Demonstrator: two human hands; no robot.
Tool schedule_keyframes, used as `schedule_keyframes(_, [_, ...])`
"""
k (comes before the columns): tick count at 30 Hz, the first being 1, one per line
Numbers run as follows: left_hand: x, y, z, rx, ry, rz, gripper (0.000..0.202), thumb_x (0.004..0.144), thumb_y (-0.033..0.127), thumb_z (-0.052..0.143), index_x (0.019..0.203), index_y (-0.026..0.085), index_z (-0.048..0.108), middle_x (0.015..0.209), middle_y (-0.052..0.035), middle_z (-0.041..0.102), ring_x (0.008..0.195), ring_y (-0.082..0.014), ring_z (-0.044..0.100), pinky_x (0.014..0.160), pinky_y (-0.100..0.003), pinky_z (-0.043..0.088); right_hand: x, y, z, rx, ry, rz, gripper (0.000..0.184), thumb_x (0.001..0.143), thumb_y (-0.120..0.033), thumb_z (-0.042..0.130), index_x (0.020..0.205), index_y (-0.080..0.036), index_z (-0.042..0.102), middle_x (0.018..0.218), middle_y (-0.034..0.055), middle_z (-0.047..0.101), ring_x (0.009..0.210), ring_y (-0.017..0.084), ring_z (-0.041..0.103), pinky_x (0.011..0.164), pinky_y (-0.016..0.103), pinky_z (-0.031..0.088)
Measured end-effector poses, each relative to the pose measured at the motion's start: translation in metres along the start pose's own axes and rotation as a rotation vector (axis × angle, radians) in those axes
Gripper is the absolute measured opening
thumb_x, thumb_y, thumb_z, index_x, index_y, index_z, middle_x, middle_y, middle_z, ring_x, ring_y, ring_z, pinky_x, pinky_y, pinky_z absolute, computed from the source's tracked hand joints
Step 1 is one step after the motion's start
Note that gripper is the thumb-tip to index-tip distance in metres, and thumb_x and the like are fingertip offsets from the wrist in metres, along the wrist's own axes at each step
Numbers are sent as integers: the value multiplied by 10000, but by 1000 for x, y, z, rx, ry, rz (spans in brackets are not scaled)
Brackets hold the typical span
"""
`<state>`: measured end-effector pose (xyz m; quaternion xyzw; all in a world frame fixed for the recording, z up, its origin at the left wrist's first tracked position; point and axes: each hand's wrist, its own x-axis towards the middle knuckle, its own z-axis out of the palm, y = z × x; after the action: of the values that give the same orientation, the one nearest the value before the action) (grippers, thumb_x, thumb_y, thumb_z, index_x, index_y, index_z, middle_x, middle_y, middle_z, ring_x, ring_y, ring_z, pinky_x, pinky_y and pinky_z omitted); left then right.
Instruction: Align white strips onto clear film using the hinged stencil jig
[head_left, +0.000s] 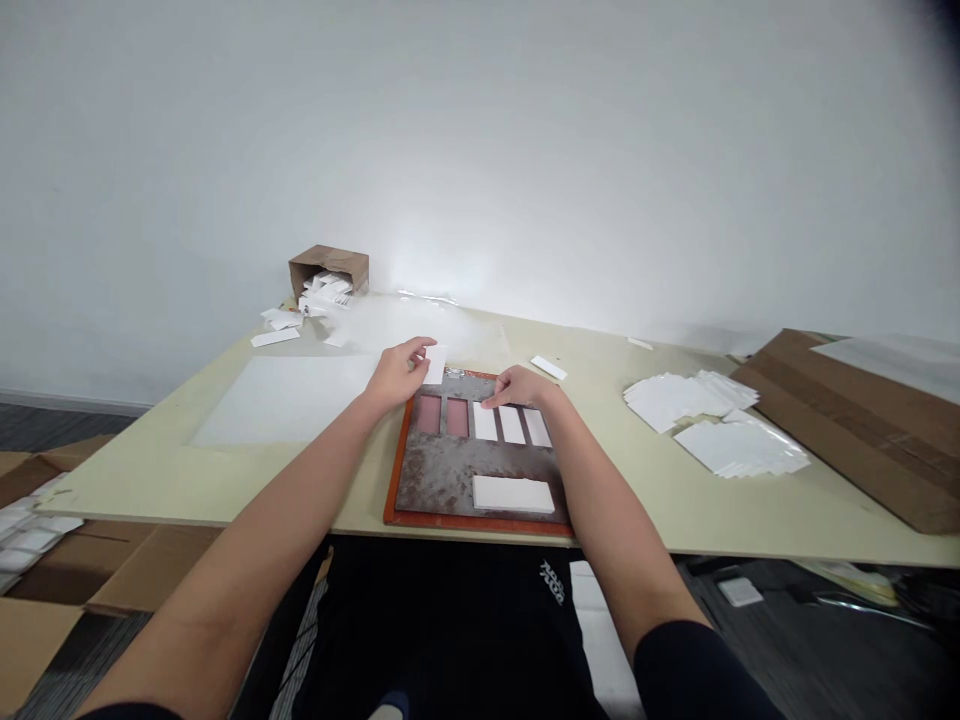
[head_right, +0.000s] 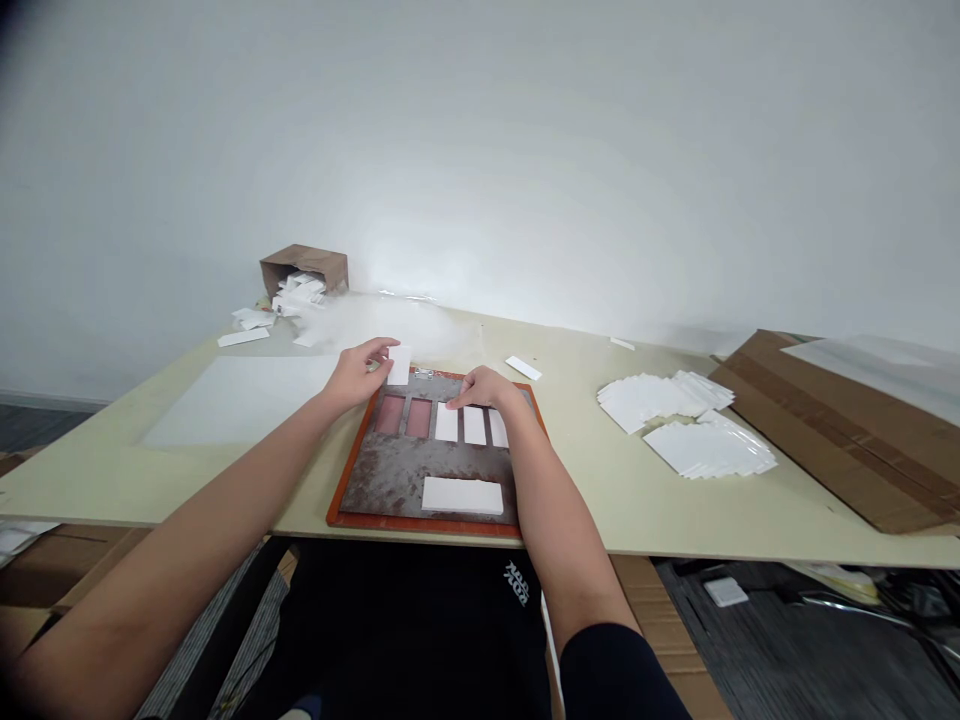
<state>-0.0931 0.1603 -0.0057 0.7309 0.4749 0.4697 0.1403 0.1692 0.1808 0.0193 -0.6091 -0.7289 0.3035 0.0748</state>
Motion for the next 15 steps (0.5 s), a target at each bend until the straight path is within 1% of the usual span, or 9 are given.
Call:
schedule_keyframes(6, [-1, 1, 0, -9, 6, 3, 386, 798, 248, 527, 1147, 200, 684, 929, -33, 690, 783, -161, 641, 838, -305, 521, -2, 2, -1, 17, 10, -46, 471, 416, -537, 859, 573, -188, 585, 529, -52, 501, 559, 112, 448, 514, 243, 322])
schedule_keyframes(9, [-1, 2, 1, -20, 9, 7, 379, 794, 247, 530, 1133, 197, 693, 928, -34, 691, 807, -164, 642, 843, -302, 522, -4, -2, -1, 50, 59, -136, 451, 458, -530, 843, 581, -184, 582, 548, -45, 521, 567, 112, 458, 528, 243, 341])
schedule_keyframes(12, [-1, 5, 3, -37, 12, 13, 384, 803, 255, 524, 1145, 198, 689, 935, -32, 691, 833, -161, 641, 839, -291, 527, -6, -11, 2, 102, 169, -276, 403, 611, -551, 760, 694, -180, 626, 660, -24, 585, 607, 109, 483, 573, 238, 386])
schedule_keyframes(15, [-3, 9, 4, -54, -6, 31, 388, 806, 269, 526, 1148, 192, 692, 920, -30, 687, 815, -156, 638, 827, -289, 534, -8, -22, 7, 130, 318, -415, 382, 751, -521, 665, 931, -184, 672, 865, 14, 650, 625, 103, 490, 636, 253, 433])
